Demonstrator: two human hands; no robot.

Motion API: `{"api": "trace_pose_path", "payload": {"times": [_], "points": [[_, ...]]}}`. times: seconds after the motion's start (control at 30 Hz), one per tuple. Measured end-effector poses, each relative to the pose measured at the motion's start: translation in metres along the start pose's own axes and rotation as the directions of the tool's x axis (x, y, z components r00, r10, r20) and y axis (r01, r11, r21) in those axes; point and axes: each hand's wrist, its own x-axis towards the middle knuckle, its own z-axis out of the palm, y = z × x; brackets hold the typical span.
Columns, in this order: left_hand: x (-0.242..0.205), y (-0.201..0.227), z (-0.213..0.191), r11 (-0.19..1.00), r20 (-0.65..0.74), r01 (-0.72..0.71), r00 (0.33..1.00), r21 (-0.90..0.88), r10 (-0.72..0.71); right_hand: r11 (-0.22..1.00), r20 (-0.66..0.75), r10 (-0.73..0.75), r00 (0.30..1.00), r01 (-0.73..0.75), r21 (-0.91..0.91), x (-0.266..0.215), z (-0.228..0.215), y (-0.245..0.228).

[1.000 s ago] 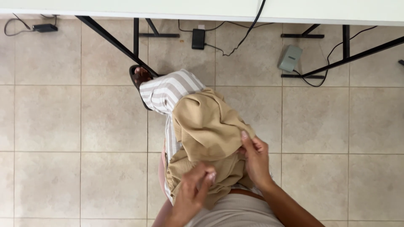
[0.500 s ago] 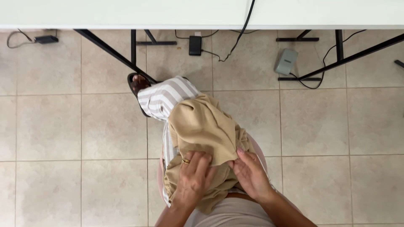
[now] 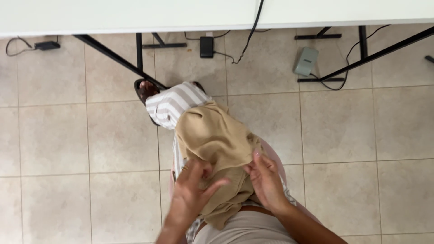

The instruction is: Trimming loose threads from a tan garment using small scissors

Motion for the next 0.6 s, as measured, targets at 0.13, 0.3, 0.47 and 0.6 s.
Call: {"api": "trace_pose_path", "payload": {"times": [0.13,0.3,0.47,0.6], "points": [[0.112,0.026,-0.019,0.983,0.044,-0.171,0.984,-0.071,0.175,0.975,-0.085,0.130,0.988,-0.143,-0.170,-0.005,-0.010,0.032],[0.342,0.055,0.037,0.775,-0.023,-0.607,0.790,-0.177,0.613,0.964,-0.053,0.196,0.979,-0.203,-0.175,-0.003,0.004,0.030],[0.468,0.055,0.102,0.874,0.068,-0.417,0.893,-0.250,0.445,0.918,-0.214,0.282,0.935,-0.328,-0.223,0.004,0.005,0.017],[0.499,0.024,0.140,0.907,0.252,-0.411,0.891,0.092,0.378,0.934,-0.203,0.248,0.947,-0.289,-0.211,0.005,-0.014,0.027]]}}
